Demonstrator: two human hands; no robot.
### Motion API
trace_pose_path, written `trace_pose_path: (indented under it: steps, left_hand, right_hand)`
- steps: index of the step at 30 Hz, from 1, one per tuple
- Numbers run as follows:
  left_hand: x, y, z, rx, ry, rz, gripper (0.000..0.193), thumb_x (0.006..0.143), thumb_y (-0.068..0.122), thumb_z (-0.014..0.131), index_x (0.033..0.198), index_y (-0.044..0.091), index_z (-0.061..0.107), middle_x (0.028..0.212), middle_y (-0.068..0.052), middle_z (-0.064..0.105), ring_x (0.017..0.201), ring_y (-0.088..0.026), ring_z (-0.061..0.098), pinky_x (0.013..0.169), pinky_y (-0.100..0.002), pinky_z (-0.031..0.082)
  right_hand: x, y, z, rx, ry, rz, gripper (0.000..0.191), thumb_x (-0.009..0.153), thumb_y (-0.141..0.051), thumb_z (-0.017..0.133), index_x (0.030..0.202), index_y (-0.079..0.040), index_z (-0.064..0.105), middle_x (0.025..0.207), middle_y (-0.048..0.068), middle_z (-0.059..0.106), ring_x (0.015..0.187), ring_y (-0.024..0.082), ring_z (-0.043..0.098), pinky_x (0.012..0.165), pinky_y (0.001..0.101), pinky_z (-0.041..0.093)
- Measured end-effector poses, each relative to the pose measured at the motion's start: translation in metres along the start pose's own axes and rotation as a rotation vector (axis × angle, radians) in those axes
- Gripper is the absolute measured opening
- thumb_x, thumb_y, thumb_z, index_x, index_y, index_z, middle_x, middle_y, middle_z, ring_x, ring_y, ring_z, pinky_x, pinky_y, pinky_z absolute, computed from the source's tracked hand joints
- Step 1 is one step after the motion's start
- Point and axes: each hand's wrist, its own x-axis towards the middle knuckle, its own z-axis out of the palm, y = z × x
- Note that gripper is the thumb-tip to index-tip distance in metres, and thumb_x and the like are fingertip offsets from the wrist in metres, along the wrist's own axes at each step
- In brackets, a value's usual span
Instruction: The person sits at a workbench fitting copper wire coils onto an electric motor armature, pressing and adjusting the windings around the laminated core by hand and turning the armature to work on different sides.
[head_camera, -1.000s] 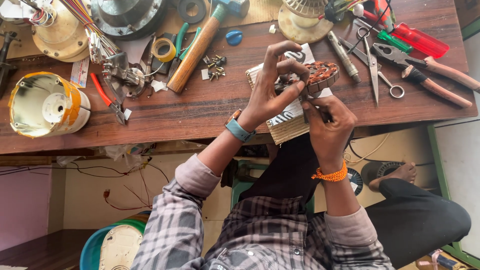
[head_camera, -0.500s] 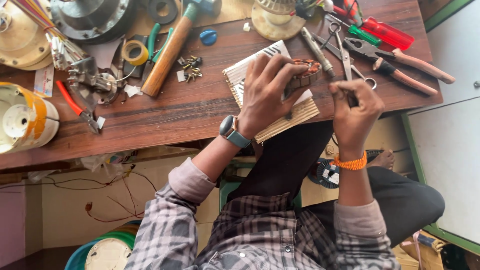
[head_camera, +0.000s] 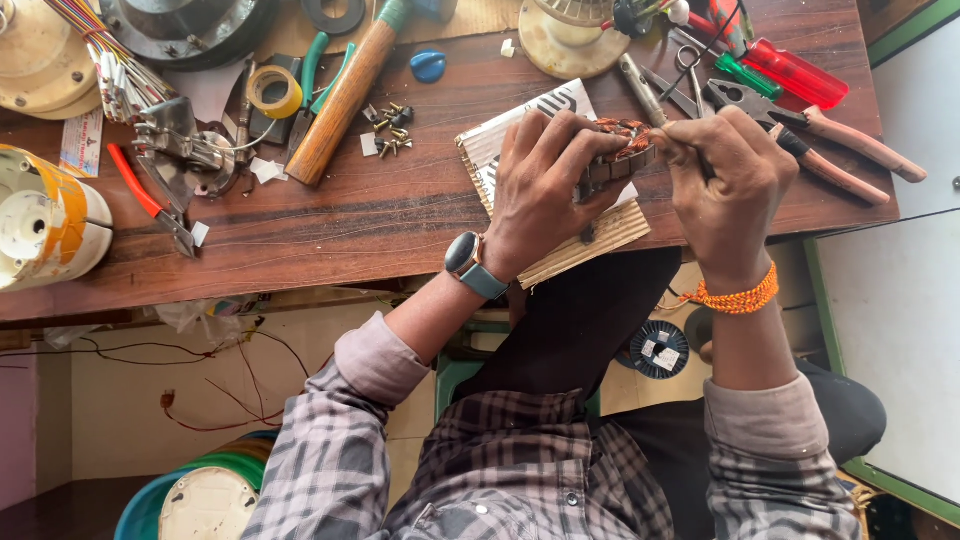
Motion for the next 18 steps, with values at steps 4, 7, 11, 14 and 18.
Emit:
trace_pose_path:
  steps: [4,7,11,14,18]
  left_hand:
    - [0.005,-0.004,-0.008,-0.219,0.010,0.003,0.076,0.082,0.032,0.087,0.142,0.015,0.042,0.128,-0.010,0.058,0.123,-0.028,0.054,0.107,-0.044,0.046]
    - [0.011,-0.018,-0.020,-0.805,-0.146,-0.289,0.096,0.089,0.027,0.081,0.159,0.016,0.017,0.134,-0.016,0.066,0.130,-0.028,0.064,0.114,-0.044,0.051]
    - [0.019,-0.026,-0.020,-1.199,-0.210,-0.592,0.100,0.094,0.016,0.077,0.168,0.014,0.010,0.129,-0.022,0.074,0.129,-0.025,0.070,0.114,-0.044,0.055]
    - [0.020,-0.021,-0.018,-1.086,-0.224,-0.584,0.103,0.089,0.010,0.080,0.166,0.016,0.011,0.124,-0.020,0.075,0.122,-0.024,0.072,0.110,-0.044,0.056]
    - [0.020,-0.022,-0.021,-0.985,-0.199,-0.504,0.102,0.090,0.011,0.080,0.166,0.017,0.013,0.113,-0.014,0.078,0.111,-0.020,0.076,0.101,-0.040,0.059]
  right_hand:
    - [0.016,0.002,0.006,0.007,-0.070,-0.088,0.010,0.105,0.002,0.084,0.103,0.000,0.074,0.085,0.006,0.065,0.067,0.010,0.058,0.059,0.0249,0.043]
    - [0.032,0.003,0.008,0.003,-0.118,-0.153,0.014,0.101,-0.003,0.089,0.104,-0.001,0.075,0.086,0.006,0.067,0.067,0.011,0.059,0.059,0.0257,0.044]
    - [0.046,-0.001,0.008,-0.028,-0.189,-0.252,0.013,0.102,-0.005,0.087,0.101,-0.001,0.074,0.086,0.006,0.068,0.072,0.013,0.063,0.063,0.0269,0.046]
    - [0.048,-0.005,0.009,-0.065,-0.204,-0.288,0.016,0.103,-0.009,0.087,0.099,-0.002,0.074,0.086,0.006,0.068,0.073,0.015,0.064,0.064,0.0287,0.047]
    - [0.037,-0.015,0.010,0.003,-0.162,-0.223,0.016,0.105,-0.010,0.087,0.101,-0.001,0.073,0.085,0.006,0.068,0.068,0.011,0.063,0.059,0.0265,0.045]
